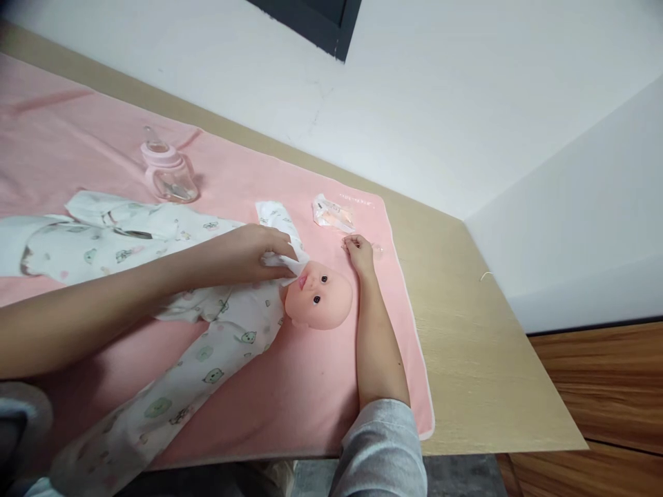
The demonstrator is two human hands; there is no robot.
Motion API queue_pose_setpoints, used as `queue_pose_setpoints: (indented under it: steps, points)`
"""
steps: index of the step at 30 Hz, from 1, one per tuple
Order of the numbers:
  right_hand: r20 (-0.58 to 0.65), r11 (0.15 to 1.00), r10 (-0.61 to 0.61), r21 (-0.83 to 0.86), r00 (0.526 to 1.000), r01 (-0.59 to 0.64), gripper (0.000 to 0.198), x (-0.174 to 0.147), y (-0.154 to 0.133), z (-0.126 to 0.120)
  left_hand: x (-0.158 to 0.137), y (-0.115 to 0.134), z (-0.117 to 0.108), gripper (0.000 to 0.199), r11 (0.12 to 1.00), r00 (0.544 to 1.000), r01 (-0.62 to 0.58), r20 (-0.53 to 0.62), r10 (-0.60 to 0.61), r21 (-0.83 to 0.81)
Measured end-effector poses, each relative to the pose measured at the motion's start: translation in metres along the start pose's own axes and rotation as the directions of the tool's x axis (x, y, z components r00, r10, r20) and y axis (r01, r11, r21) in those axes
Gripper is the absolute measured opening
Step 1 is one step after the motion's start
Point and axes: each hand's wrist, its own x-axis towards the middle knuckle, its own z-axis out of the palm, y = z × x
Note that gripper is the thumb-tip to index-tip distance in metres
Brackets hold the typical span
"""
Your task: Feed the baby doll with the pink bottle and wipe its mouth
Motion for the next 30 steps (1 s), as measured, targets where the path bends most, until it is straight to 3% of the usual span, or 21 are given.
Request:
queue_pose_setpoints:
  steps: [18, 25, 30]
  points:
    - [0.008, 1.0, -0.014, -0.011, 1.0, 0.014, 0.009, 0.002, 0.004, -0.002, 0.0, -0.001, 0.003, 0.022, 0.999, 0.998, -0.051, -0.042, 0.051, 0.02]
    - [0.014, 0.999, -0.031, -0.036, 0.999, 0.031, 0.012, 0.003, 0.006, -0.002, -0.002, 0.005, 0.0, 0.043, 0.999, 0.998, -0.001, -0.056, -0.001, -0.038]
    - [0.02, 0.997, -0.056, -0.044, 0.998, 0.057, 0.013, 0.005, 0.009, -0.004, -0.005, 0.009, 0.0, 0.035, 0.991, 0.995, -0.068, -0.077, 0.059, -0.111]
